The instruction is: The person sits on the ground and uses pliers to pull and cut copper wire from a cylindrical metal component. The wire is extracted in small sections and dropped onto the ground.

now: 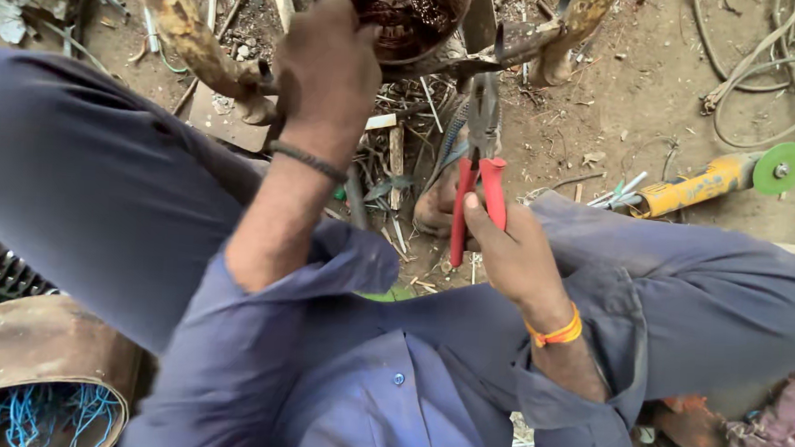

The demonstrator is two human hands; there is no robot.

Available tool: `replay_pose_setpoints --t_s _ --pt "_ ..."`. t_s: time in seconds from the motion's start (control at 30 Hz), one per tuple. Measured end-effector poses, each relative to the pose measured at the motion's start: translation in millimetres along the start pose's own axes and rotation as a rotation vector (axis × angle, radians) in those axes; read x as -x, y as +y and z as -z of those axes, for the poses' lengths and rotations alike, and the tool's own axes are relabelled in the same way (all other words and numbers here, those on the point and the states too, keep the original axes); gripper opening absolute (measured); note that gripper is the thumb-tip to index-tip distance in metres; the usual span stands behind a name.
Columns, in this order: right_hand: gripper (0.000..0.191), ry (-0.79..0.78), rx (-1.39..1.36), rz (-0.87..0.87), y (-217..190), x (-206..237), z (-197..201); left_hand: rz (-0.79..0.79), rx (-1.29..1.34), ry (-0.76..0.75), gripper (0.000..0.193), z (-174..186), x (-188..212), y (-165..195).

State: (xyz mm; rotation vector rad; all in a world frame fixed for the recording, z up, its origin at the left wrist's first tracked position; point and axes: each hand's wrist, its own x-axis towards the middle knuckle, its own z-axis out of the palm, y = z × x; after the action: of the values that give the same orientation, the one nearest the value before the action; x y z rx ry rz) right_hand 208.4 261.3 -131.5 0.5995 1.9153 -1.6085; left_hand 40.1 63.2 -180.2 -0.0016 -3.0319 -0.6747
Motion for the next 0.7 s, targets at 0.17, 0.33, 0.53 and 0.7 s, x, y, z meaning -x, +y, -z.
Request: replay_pose_setpoints --t_s 0.17,0.33,0.53,0.7 --pt "0.036 -0.074 0.160 0.001 -18 5 -8 -0.238 -0.315 -0.450 0.026 17 22 5" --pt "0.034 -0.210 -0.101 -0.084 -28 4 -14 -0.166 -0.092 -0.482 0.073 17 32 -4" --pt "0.029 -0.121 0.221 -0.028 -37 -3 -19 -0.161 -0.027 -0.575 0.087 18 37 -8" --pt "0.030 -0.075 0.554 -0.211 -78 -19 -12 -0.191 0.104 -0.319 0.072 19 51 -17"
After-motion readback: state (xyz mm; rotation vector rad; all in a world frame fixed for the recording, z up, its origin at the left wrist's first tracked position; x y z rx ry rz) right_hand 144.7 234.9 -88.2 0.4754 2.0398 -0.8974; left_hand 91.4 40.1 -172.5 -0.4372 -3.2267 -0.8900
